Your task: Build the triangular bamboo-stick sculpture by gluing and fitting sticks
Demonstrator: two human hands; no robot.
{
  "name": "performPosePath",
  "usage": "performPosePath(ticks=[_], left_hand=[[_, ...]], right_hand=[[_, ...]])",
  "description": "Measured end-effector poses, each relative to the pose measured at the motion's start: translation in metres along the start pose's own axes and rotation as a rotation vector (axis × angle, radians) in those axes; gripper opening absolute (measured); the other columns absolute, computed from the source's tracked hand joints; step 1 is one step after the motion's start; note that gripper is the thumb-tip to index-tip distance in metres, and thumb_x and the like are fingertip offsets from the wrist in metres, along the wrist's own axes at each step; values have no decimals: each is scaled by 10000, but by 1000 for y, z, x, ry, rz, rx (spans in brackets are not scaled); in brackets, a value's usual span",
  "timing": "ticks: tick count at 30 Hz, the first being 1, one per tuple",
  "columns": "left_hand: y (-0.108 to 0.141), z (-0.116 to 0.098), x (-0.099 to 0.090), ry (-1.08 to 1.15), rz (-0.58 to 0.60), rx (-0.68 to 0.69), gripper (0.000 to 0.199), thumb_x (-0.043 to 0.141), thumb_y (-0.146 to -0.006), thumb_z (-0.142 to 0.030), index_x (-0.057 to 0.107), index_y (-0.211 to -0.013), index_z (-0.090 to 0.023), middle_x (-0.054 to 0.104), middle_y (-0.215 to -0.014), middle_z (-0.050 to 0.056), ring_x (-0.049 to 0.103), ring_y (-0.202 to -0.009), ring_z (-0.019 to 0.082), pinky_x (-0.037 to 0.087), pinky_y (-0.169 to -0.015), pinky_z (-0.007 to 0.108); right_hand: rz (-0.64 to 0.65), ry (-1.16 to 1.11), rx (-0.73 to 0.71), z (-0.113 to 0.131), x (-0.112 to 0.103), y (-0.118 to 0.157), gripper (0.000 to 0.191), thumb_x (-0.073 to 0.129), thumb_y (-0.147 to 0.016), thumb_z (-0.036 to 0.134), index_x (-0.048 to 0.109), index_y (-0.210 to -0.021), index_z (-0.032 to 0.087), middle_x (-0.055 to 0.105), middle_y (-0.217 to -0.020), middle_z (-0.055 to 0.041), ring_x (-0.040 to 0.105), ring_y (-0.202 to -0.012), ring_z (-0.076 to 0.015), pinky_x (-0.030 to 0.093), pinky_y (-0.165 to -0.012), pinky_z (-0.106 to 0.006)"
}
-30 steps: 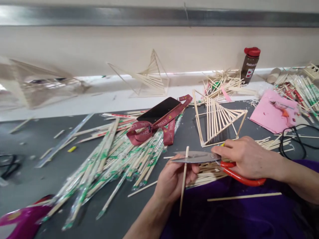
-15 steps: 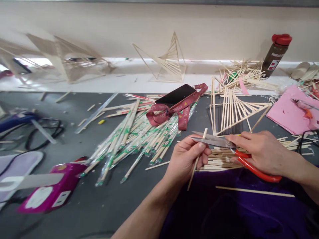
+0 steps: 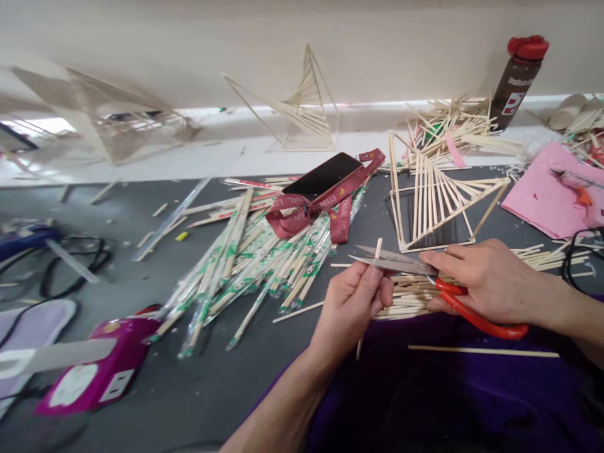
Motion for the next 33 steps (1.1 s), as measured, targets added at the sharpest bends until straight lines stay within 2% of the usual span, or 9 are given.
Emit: performPosePath(ticks=[4, 9, 14, 20, 22, 26, 28, 33], left_hand=[[3, 0, -1, -59, -2, 23, 422, 646, -794, -499, 538, -572, -157, 475, -451, -36, 300, -401, 51, 194, -400, 205], [9, 0, 7, -199, 41, 80, 440, 583, -852, -419, 529, -493, -171, 424, -418, -26, 310, -408, 73, 217, -411, 229], [18, -7, 14, -134, 72, 155, 283, 605, -842, -375, 596, -630, -188, 476, -447, -34, 345, -414, 89, 232, -407, 230], [18, -8, 10, -147, 66, 170, 336, 575, -866, -419, 591, -629, -181, 463, -420, -44, 342, -404, 79, 256, -432, 235], [16, -7, 10, -125, 69, 152, 332, 578, -862, -429, 593, -644, -178, 451, -400, -52, 338, -395, 77, 257, -437, 234], [15, -5, 10, -75, 78, 104, 324, 611, -828, -467, 632, -709, -167, 437, -385, -61, 316, -375, 73, 246, -429, 232], [16, -5, 9, -20, 85, 82, 348, 625, -806, -499, 631, -714, -163, 426, -376, -64, 305, -362, 71, 234, -418, 230], [15, -3, 7, 79, 139, 54, 394, 651, -773, -537, 618, -677, -156, 404, -345, -64, 300, -333, 66, 234, -397, 221]], right_hand=[[31, -25, 6, 0, -1, 0, 538, 493, -906, 545, 567, -1250, 137, 676, -931, -105, 645, -757, -198, 387, -609, -290], [85, -120, 9, 0, 0, -1, 678, 556, -826, 636, 506, -1321, 174, 633, -972, -92, 614, -768, -202, 429, -648, -314], [7, -227, -98, 8, -3, -1, 690, 588, -804, 633, 517, -1304, 163, 607, -996, -104, 572, -806, -191, 465, -710, -332], [-77, -267, -171, 14, -2, -1, 672, 586, -820, 605, 533, -1269, 108, 614, -910, -95, 563, -759, -184, 466, -692, -326], [-70, -262, -175, 13, -1, -1, 605, 579, -845, 564, 539, -1257, 123, 615, -881, -81, 559, -740, -175, 449, -672, -309], [-43, -207, -156, 9, 2, -1, 378, 544, -892, 334, 550, -1230, 166, 599, -837, -47, 526, -683, -147, 380, -615, -273], [-38, -197, -157, 8, 3, -1, 354, 525, -879, 259, 551, -1221, 169, 588, -813, -34, 507, -661, -138, 352, -598, -265], [-38, -154, -160, 7, 4, 0, 330, 500, -871, 227, 558, -1191, 172, 580, -785, -21, 481, -632, -130, 305, -581, -258]])
Point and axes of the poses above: each hand's wrist, its own y-axis away from the middle knuckle, its own x-axis out of the palm, z = x × y, the point moved 9 cm from there along -y, towards the middle knuckle
